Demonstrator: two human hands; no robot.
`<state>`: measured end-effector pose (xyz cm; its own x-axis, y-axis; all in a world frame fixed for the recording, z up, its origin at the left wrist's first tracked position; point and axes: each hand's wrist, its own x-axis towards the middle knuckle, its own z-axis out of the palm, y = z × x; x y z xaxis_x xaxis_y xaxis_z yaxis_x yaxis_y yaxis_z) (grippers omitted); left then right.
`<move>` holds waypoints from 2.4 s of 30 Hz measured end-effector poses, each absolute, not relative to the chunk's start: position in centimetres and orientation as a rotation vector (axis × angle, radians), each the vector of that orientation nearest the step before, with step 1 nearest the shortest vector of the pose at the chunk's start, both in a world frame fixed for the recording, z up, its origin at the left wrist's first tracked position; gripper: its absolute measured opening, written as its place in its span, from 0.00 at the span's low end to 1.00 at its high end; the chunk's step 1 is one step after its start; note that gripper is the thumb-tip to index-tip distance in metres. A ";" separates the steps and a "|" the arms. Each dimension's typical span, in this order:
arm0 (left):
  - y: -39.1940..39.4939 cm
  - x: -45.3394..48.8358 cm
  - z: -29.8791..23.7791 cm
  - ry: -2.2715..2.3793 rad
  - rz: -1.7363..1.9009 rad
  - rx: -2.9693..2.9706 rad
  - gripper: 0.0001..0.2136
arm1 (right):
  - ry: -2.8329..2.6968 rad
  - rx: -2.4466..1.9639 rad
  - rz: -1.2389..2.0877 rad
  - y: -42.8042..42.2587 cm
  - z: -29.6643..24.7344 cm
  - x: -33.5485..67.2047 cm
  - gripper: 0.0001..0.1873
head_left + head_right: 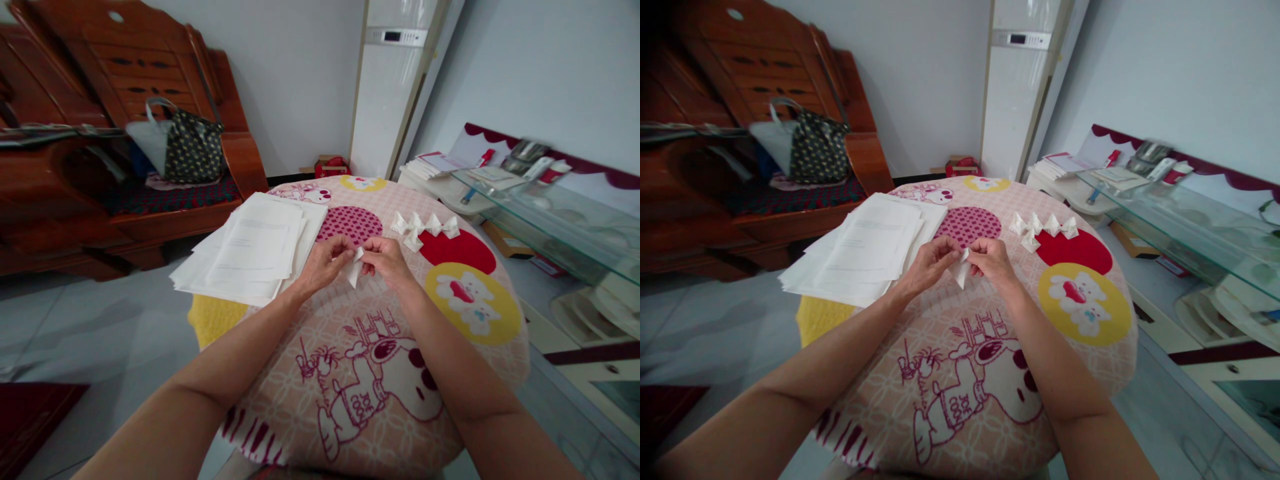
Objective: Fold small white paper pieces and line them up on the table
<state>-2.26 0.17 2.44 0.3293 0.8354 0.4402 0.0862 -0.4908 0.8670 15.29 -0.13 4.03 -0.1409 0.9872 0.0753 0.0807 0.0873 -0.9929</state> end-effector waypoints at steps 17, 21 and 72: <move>1.5 -3.7 2.4 0.540 0.893 1.529 0.12 | -1.819 -1.021 1.566 0.3 5.2 19.3 0.08; 1.6 -4.5 2.2 0.458 0.467 1.728 0.07 | -2.004 -1.112 1.744 -0.2 4.4 20.2 0.08; 0.9 -1.6 -0.8 1.132 0.534 2.028 0.04 | -1.598 -1.648 1.416 -1.6 1.7 19.1 0.09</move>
